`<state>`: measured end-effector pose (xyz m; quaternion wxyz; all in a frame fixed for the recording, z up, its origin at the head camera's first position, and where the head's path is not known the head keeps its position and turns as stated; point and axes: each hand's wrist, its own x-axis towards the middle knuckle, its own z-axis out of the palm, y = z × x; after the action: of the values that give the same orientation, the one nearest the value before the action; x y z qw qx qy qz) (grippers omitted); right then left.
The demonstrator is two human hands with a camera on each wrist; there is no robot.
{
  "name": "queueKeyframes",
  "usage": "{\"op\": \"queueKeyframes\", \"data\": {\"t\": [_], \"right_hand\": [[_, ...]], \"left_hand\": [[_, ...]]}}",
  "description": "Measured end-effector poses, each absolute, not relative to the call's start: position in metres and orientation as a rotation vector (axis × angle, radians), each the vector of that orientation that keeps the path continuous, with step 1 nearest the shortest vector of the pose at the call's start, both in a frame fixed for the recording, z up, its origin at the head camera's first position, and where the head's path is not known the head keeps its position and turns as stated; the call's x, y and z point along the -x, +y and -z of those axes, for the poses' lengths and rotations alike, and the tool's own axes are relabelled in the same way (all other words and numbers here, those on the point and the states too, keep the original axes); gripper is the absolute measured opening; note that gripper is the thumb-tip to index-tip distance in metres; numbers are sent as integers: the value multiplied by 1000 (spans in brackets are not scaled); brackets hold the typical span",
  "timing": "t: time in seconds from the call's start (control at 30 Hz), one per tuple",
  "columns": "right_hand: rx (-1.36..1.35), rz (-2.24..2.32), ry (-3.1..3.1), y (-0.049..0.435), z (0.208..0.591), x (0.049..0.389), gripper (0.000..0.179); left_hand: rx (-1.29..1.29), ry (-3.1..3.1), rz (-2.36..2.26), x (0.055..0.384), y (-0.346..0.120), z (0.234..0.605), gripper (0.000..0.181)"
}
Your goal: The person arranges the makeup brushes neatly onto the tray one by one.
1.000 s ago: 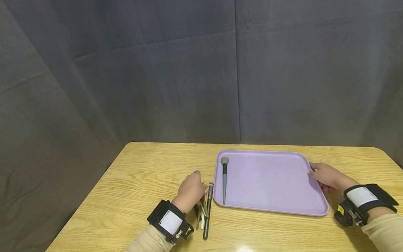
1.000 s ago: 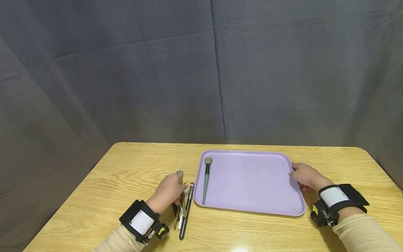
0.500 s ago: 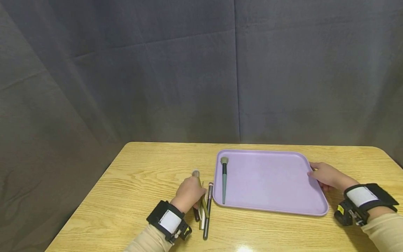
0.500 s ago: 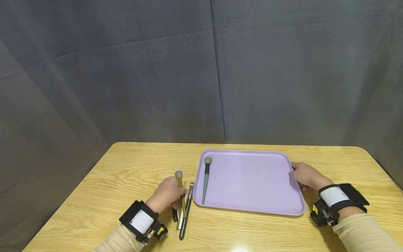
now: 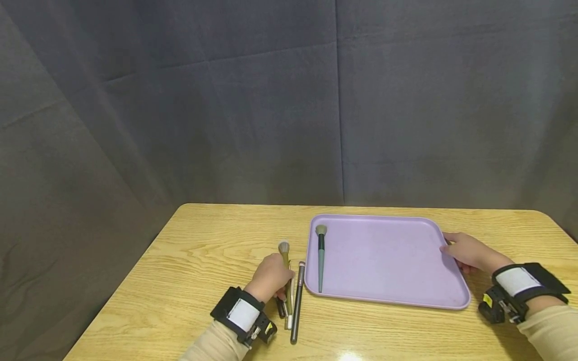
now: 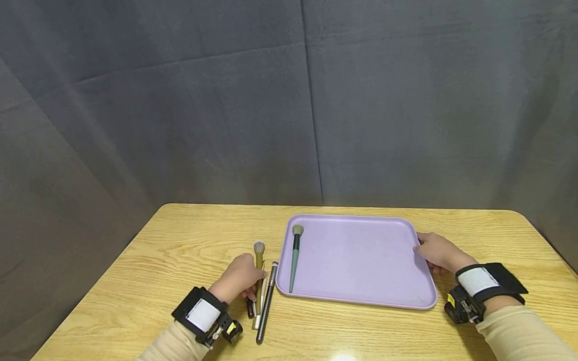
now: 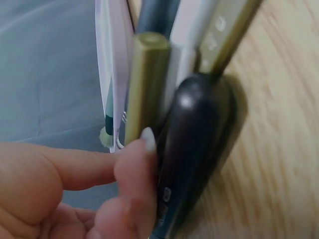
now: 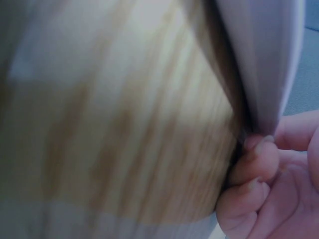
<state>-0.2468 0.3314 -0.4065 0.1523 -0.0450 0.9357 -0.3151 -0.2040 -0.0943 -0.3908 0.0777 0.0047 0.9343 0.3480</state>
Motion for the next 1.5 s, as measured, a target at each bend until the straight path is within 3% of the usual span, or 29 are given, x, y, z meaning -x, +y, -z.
{"op": "queueKeyframes", "data": {"t": [0.57,1.5], "right_hand": [[127,881,2683,332,408,248,61],[118,875,2689,332,407,247,62]], "left_hand": [[-5,2767,-1114,204,-98,387,17],[-17,2782,-1225,208,-89,385,27]]}}
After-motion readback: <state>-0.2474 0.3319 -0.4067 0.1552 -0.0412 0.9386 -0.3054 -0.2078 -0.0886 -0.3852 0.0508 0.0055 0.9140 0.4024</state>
